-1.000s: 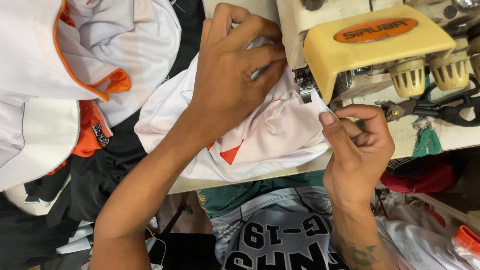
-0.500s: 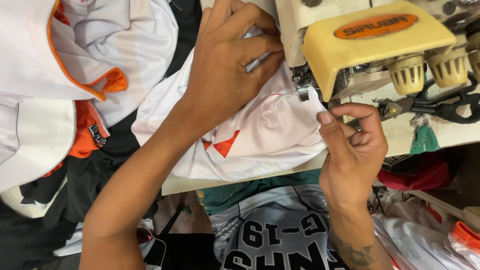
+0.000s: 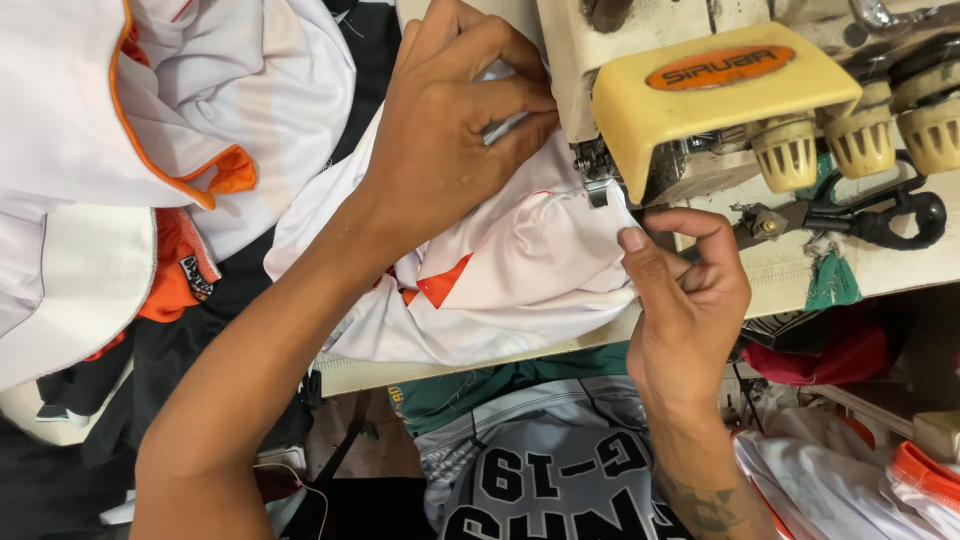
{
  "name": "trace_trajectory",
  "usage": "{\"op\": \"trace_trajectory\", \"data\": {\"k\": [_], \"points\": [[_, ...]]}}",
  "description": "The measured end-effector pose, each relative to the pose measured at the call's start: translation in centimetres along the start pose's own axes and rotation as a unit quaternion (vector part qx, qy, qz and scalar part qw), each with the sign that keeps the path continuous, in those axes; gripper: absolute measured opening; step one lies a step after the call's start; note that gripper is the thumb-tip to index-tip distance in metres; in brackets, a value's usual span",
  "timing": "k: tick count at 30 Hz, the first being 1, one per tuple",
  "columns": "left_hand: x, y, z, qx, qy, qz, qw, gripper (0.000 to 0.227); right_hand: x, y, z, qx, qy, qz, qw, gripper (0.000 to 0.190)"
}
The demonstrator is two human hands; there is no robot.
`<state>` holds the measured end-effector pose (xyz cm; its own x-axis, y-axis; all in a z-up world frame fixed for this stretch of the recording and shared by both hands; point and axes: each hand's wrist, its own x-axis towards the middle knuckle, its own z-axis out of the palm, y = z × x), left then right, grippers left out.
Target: Serging the edges of fabric pieces using an industrial overlock sewing machine to prevent fraying.
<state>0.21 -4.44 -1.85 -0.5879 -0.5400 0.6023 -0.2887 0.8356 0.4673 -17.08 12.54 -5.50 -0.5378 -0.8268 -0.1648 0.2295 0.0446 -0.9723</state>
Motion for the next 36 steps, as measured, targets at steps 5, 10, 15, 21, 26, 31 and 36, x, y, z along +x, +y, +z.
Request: {"op": "trace_trajectory", "data": {"k": [5,10,15,21,26,31,36], "points": [[0.2,-0.6,0.1,0.012,0.007,0.007,1.000,0.011,0.3,-0.1,0.4,-0.005,-0.006,-0.003,1.000,0.017],[0.4,-0.8,0.1,0.010,0.008,0.007,1.000,0.011,0.4,-0.7,0.6,-0.011,-0.015,0.004,1.000,0.015],[0.3,-0.9,0.2,0.012,0.010,0.012,1.000,0.009,0.4,-0.7,0.4,-0.012,-0.023,0.004,1.000,0.013],[-0.9,2.4,-2.1,0.053,-0.001,0.011,0.999,0.004,-0.1,-1.1,-0.8,-0.043,-0.049,0.000,0.998,0.016],[-7.1,9.7,-6.0,0.168,-0.133,-0.075,0.974,0.056,-1.8,-2.7,-3.6,-0.129,-0.060,-0.086,0.986,0.018],[-5.3,9.2,-8.2,0.113,-0.083,-0.109,0.984,0.014,-2.8,-3.5,-3.4,-0.135,-0.053,-0.101,0.984,0.027],[-1.4,8.8,-6.5,-0.186,0.046,-0.239,0.952,0.009,-4.0,-3.8,-4.0,-0.129,-0.070,-0.133,0.980,0.021]]}}
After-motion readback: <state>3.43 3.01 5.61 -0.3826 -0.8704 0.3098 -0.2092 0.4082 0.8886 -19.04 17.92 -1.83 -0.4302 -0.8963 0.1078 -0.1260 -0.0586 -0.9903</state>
